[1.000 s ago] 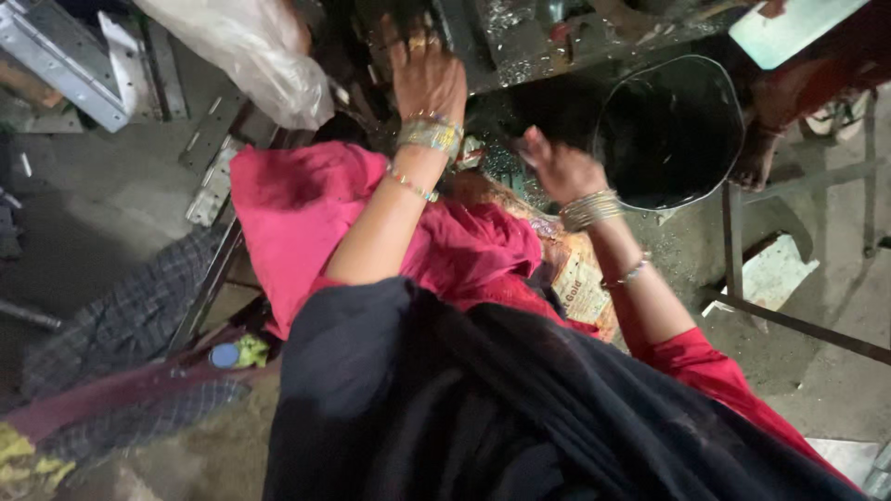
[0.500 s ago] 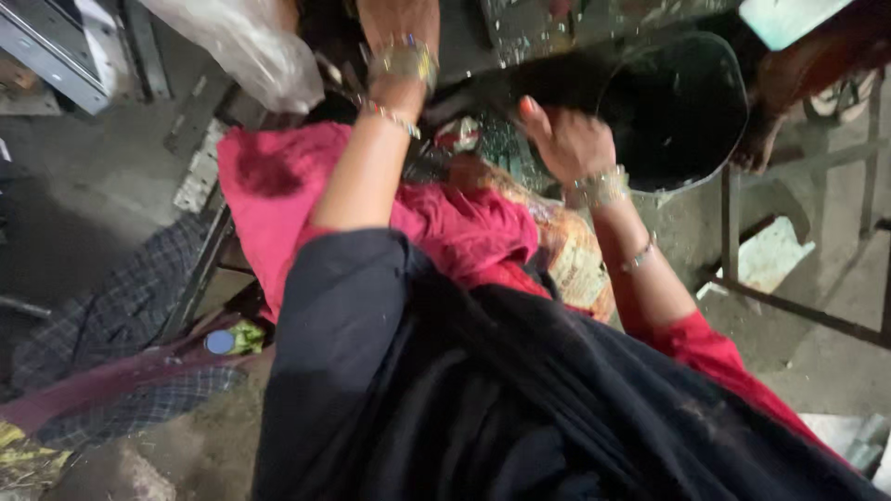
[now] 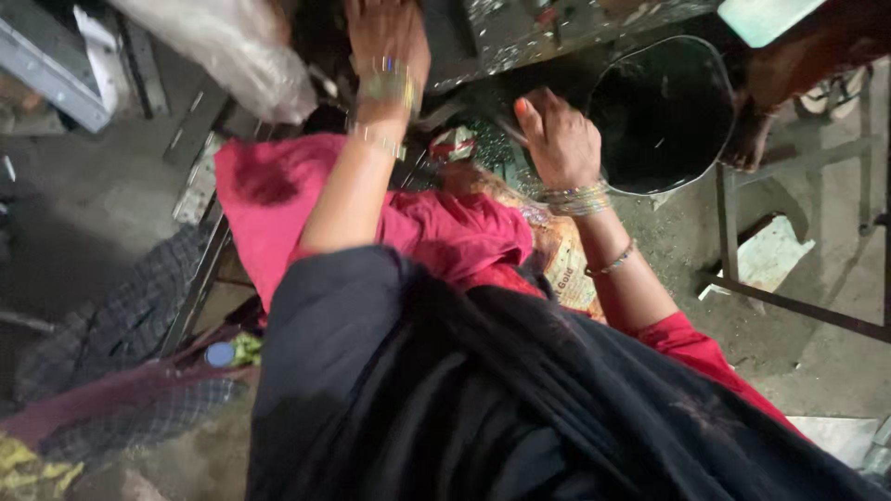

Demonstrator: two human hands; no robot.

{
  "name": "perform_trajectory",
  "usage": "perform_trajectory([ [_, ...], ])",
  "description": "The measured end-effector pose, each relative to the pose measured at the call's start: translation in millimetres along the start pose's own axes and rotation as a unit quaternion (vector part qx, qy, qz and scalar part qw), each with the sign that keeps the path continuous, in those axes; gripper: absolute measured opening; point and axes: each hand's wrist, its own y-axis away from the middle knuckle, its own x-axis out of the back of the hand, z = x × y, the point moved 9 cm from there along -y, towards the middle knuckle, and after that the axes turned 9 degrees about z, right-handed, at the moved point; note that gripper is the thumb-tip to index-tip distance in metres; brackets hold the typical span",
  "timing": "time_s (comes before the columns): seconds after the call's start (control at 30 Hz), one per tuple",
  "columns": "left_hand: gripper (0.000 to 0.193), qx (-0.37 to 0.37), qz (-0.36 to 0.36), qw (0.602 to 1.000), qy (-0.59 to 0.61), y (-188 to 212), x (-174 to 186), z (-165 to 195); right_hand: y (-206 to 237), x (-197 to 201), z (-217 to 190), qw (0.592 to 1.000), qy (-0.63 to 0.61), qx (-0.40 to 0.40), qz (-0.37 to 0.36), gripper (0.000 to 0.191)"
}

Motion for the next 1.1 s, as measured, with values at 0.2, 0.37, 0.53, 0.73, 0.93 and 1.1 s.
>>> perform_trajectory([
  [0.2,0.033,-0.086,0.008,0.996,0.021,81.0,47.8,46.8,-31.8,33.9,-26.3,0.982,-0.160,-0.099,-0.002,0.061],
  [0.37,0.031,-0.132,0.009,0.988,0.082,43.8,30.7,52.3,-28.3,26.4,-15.8,0.975,-0.181,-0.126,-0.006,0.063],
  [0.53,0.027,0.108,-0.155,0.982,0.019,-4.1,-30.3,69.6,-32.0,38.3,-24.4,0.994,-0.085,-0.043,0.050,0.062],
  [0.73,0.032,0.226,-0.208,0.950,0.061,52.8,-14.3,21.6,-25.6,23.5,-15.5,0.991,-0.100,-0.087,-0.017,0.062],
  [0.93,0.045,0.061,-0.160,0.985,0.007,63.8,20.5,37.9,-35.0,-1.3,-29.0,0.990,0.115,0.053,-0.060,0.071],
  [1.1,0.040,0.087,-0.237,0.967,-0.022,37.7,-22.7,31.9,-24.2,-30.8,15.6,0.989,0.109,-0.004,-0.102,0.075],
])
